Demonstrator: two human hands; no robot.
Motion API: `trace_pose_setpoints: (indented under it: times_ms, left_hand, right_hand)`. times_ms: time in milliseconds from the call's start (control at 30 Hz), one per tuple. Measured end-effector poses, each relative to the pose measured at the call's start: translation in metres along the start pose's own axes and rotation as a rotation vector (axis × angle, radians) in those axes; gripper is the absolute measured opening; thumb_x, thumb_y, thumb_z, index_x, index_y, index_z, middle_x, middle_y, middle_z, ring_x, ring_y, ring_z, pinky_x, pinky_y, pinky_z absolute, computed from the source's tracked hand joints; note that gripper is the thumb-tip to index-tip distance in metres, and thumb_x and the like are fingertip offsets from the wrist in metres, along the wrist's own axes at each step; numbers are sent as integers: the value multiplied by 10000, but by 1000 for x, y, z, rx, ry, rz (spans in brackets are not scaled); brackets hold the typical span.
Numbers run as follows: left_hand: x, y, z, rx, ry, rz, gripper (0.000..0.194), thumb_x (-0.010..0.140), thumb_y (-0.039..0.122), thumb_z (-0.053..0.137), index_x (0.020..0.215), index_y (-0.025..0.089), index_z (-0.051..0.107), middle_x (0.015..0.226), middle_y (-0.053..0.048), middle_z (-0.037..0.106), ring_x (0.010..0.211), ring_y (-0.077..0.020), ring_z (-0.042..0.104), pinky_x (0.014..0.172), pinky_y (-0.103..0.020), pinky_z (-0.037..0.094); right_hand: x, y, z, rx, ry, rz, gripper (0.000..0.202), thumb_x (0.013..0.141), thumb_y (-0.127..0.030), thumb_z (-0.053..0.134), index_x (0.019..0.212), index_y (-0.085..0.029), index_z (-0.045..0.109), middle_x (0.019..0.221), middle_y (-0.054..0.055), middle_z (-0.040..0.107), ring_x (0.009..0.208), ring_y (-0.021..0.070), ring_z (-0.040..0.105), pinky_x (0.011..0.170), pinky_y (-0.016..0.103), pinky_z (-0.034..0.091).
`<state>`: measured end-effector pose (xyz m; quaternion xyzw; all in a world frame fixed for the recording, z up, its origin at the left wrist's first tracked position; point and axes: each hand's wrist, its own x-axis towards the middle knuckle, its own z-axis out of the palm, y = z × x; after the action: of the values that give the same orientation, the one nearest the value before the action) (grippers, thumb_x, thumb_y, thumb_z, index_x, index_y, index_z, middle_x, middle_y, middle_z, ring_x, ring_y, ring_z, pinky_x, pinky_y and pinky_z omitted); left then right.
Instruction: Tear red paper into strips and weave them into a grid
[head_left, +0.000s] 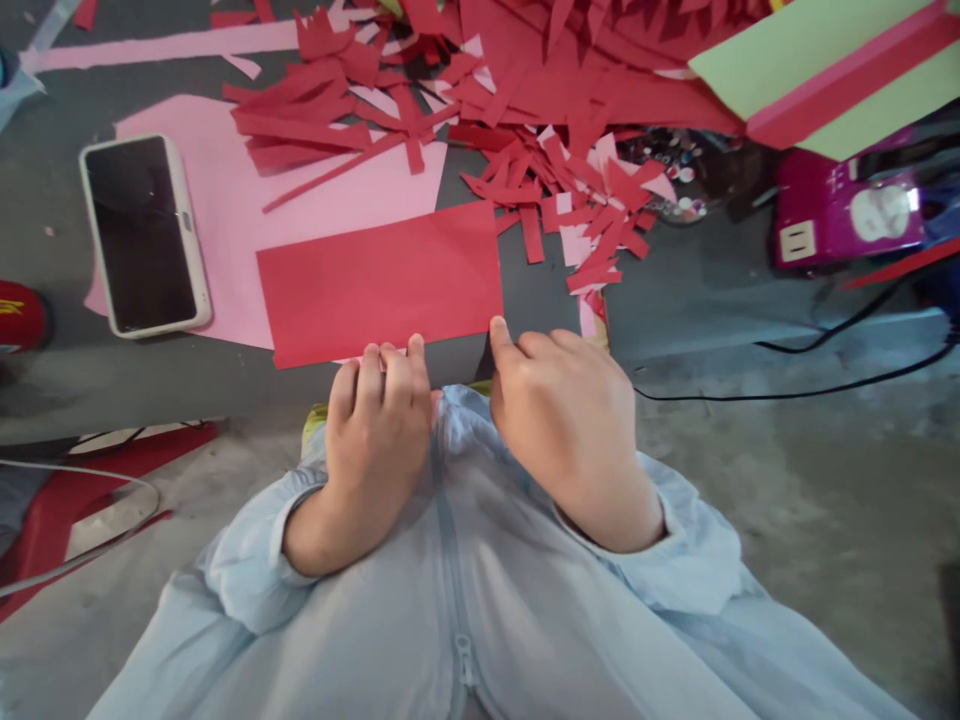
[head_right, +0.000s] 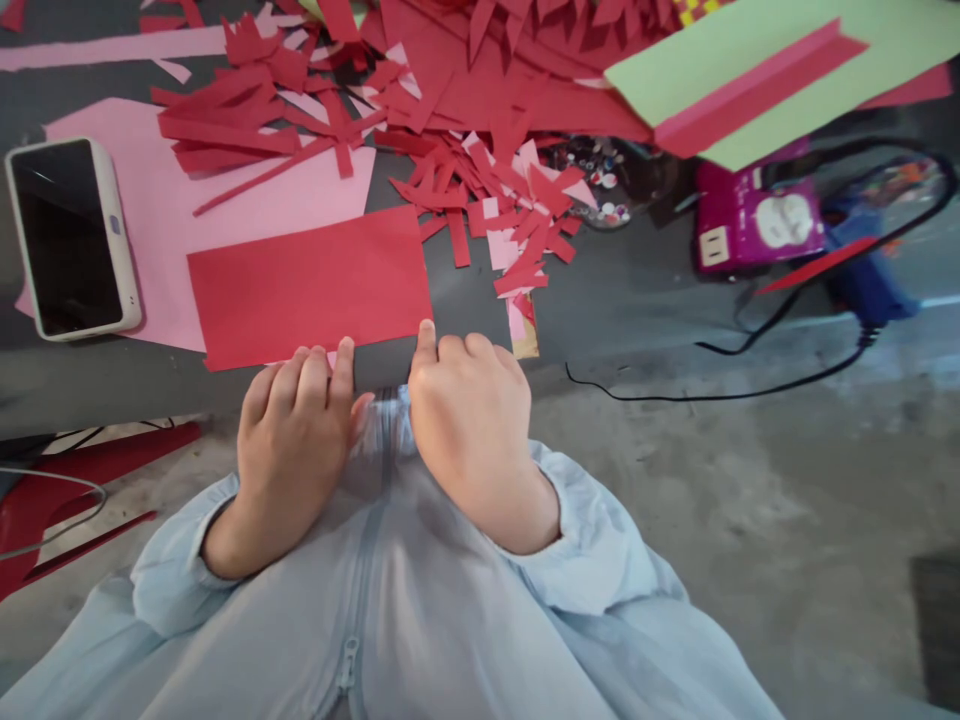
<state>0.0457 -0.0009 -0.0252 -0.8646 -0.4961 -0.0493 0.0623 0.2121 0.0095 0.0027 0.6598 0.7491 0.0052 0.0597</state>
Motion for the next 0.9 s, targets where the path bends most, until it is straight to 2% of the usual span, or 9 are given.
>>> trace_pose_setpoints:
  times_ms: [100, 300, 533, 733, 900]
  left_hand:
    - [-4, -7, 0, -10, 3, 10, 493, 1011, 271, 488, 1464, 78, 470, 1250, -182, 680, 1222, -283, 634, 1067, -445, 497]
    - [-11, -14, 1, 88, 114, 49, 444, 996, 281, 522, 1330, -8, 563, 1214, -190, 705, 1169, -269, 670, 1047, -381, 512]
    - [-25, -25, 3, 98, 122, -27, 518, 995, 335, 530, 1397, 8, 512, 1225, -192, 701, 1186, -273, 666, 1064, -389, 500]
    - [-38, -36, 6, 36, 99, -134, 620, 986, 332, 543, 1516, 55, 380, 1293, -205, 660, 1251, -298, 625, 1089, -430, 490]
    - [-40, -45, 3, 46, 89, -178, 550, 975, 322, 550, 1455, 68, 461, 1257, -195, 667, 1200, -302, 645, 1016, -431, 533]
  right_hand:
    - [-1, 0, 0, -28, 11, -10, 418, 872, -65, 486, 1229, -69, 703, 661, 69, 666, 678, 187, 556, 591, 319, 315]
    - [-1, -2, 1, -55, 17, -13, 431, 855, -91, 517, 1245, -51, 694, 664, 76, 673, 680, 195, 574, 589, 316, 344]
    - [-1, -3, 1, -63, 27, -27, 437, 847, -92, 489, 1221, -40, 708, 639, 75, 655, 660, 200, 570, 578, 317, 357]
    - [-2, -3, 3, -79, 61, -24, 439, 840, -87, 472, 1208, -67, 710, 627, 70, 655, 649, 193, 556, 579, 312, 357]
    - [-2, -3, 2, -78, 28, -18, 440, 853, -90, 476, 1228, -60, 704, 647, 73, 670, 659, 194, 570, 582, 315, 353]
